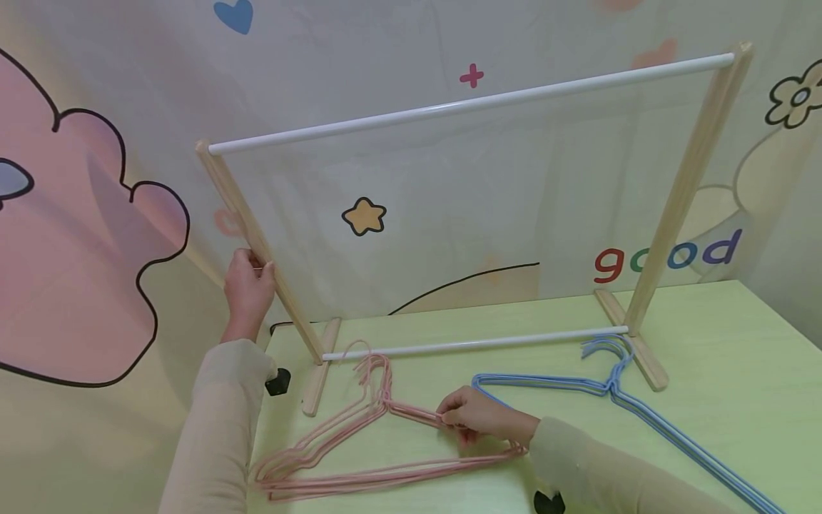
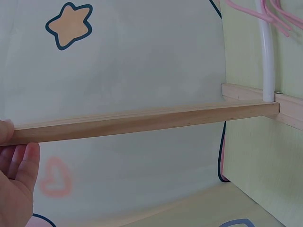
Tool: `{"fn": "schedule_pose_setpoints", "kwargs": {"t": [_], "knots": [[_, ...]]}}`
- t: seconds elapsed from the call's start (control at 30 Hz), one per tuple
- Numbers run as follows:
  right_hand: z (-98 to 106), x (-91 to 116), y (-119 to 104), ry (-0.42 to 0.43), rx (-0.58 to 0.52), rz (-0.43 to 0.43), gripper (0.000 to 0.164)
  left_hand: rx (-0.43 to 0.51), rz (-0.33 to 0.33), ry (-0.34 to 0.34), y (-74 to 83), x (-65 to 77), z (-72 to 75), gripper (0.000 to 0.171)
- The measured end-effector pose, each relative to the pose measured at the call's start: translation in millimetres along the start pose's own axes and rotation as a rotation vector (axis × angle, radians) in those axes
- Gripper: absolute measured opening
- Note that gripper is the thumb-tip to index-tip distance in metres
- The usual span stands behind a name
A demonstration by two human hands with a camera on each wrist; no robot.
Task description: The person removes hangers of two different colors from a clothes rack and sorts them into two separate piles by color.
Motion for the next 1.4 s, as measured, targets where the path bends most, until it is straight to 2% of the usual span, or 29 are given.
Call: {"fn": "schedule_pose_setpoints", "kwargs": {"t": [0.1,0.23,0.33,0.57,0.67,0.77,0.93,1.13,1.4], "knots": [[-0.1,-0.4,0.6,0.001,-0.002,0.005,0.019,0.001,0.003,-0.003,0.2,-0.2,0.2,0.027],[0.1,-1.1,-0.1,0.017,0.066,0.022,0.017,0.000,0.003,-0.009,1.1,0.3,0.6,0.027],[0.7,-1.4,-2.4,0.032,0.189,0.053,0.016,0.000,-0.001,-0.008,2.1,1.0,1.0,0.027],[3.7,-3.8,-8.7,0.033,0.562,0.173,0.012,0.000,-0.008,-0.001,3.1,0.4,0.8,0.026],[5.4,-4.2,-10.2,0.042,0.662,0.199,0.008,-0.001,-0.011,0.005,2.9,0.0,0.6,0.027],[5.7,-2.3,-12.6,0.069,0.739,0.189,0.008,-0.007,-0.013,0.006,3.3,-0.2,0.7,0.027],[5.1,0.2,-14.2,0.094,0.780,0.148,0.007,-0.008,-0.003,-0.005,4.2,-0.1,0.6,0.027],[7.7,0.9,-12.2,0.066,0.772,0.188,0.006,-0.010,0.017,-0.024,4.6,0.1,0.6,0.028],[14.6,2.6,-12.1,0.040,0.747,0.211,0.008,-0.017,-0.002,-0.013,-0.7,-0.9,0.3,0.027]]}}
Point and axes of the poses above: each hand's wrist, its own x-axis away from the middle knuckle, its own z-axis out of the back of the hand, y = z × x, the point moved 1 cm from there along -x, towards the middle knuckle, and after that the axes turned 9 degrees about -x, right-handed, at the moved point
